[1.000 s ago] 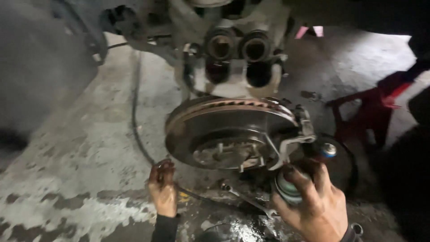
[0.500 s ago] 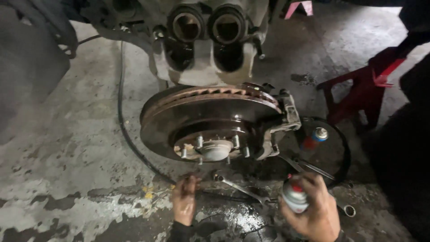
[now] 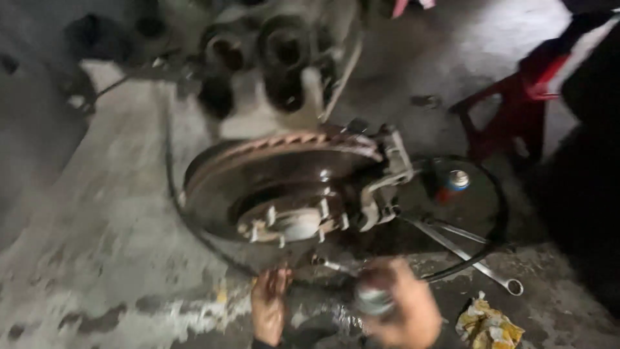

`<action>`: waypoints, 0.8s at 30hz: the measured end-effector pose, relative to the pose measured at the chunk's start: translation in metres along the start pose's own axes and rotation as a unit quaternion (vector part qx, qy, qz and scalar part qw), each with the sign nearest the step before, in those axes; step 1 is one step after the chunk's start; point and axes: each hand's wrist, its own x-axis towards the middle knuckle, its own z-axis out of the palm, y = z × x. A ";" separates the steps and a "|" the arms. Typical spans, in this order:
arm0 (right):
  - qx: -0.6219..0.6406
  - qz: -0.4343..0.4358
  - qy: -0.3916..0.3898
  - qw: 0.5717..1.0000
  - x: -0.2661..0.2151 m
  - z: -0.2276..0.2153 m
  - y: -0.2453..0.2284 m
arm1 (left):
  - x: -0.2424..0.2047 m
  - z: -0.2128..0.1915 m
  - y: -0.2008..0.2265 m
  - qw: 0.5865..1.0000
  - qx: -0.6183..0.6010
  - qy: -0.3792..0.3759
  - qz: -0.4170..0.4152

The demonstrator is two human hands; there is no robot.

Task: Cleaning and lubricating brake components and preparing to install new brake pads.

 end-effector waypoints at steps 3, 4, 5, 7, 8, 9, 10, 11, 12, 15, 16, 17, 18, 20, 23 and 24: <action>-0.152 0.143 -0.037 0.977 0.025 -0.059 0.026 | -0.004 0.015 0.022 0.983 0.176 0.011 -0.049; -0.156 0.146 -0.035 0.976 0.038 -0.070 0.018 | 0.000 0.016 0.006 0.983 0.175 0.006 -0.051; -0.201 0.091 -0.049 0.974 0.051 -0.080 0.009 | 0.003 0.016 -0.008 0.993 0.108 -0.017 -0.043; -0.245 0.046 -0.057 0.967 0.068 -0.096 -0.004 | -0.001 0.029 0.000 0.997 0.046 -0.048 -0.041; -0.236 0.129 -0.096 0.958 0.071 -0.101 -0.010 | -0.008 0.042 0.022 0.984 0.165 -0.063 -0.037; -0.226 0.203 -0.130 0.944 0.081 -0.107 -0.015 | -0.006 0.058 0.048 0.957 0.277 -0.076 -0.022; -0.227 0.204 -0.121 0.945 0.083 -0.113 -0.015 | -0.006 0.065 0.061 0.956 0.280 -0.084 -0.017; -0.219 0.223 -0.135 0.940 0.083 -0.119 -0.014 | -0.009 0.072 0.073 0.944 0.312 -0.106 -0.025; -0.211 0.241 -0.149 0.935 0.083 -0.126 -0.013 | -0.012 0.080 0.085 0.930 0.344 -0.129 -0.033; -0.101 0.200 -0.105 0.969 0.065 -0.141 0.009 | -0.010 0.077 0.103 0.943 0.292 -0.159 -0.029; -0.096 0.198 -0.101 0.970 0.052 -0.138 0.024 | -0.013 0.086 0.128 0.941 0.298 -0.159 -0.025; 0.011 0.105 -0.002 0.994 0.040 -0.135 0.039 | -0.018 0.095 0.154 0.925 0.351 -0.143 -0.006; 0.119 0.006 0.094 0.988 0.028 -0.132 0.053 | -0.023 0.105 0.179 0.906 0.404 -0.127 0.013; 0.122 -0.021 0.097 0.988 0.043 -0.129 0.047 | -0.030 0.115 0.205 0.903 0.395 -0.144 0.089; 0.126 -0.059 0.105 0.985 0.059 -0.130 0.042 | -0.054 0.136 0.249 0.883 0.403 -0.136 0.197; 0.124 -0.069 0.110 0.984 0.062 -0.131 0.042 | -0.064 0.145 0.263 0.872 0.417 -0.115 0.228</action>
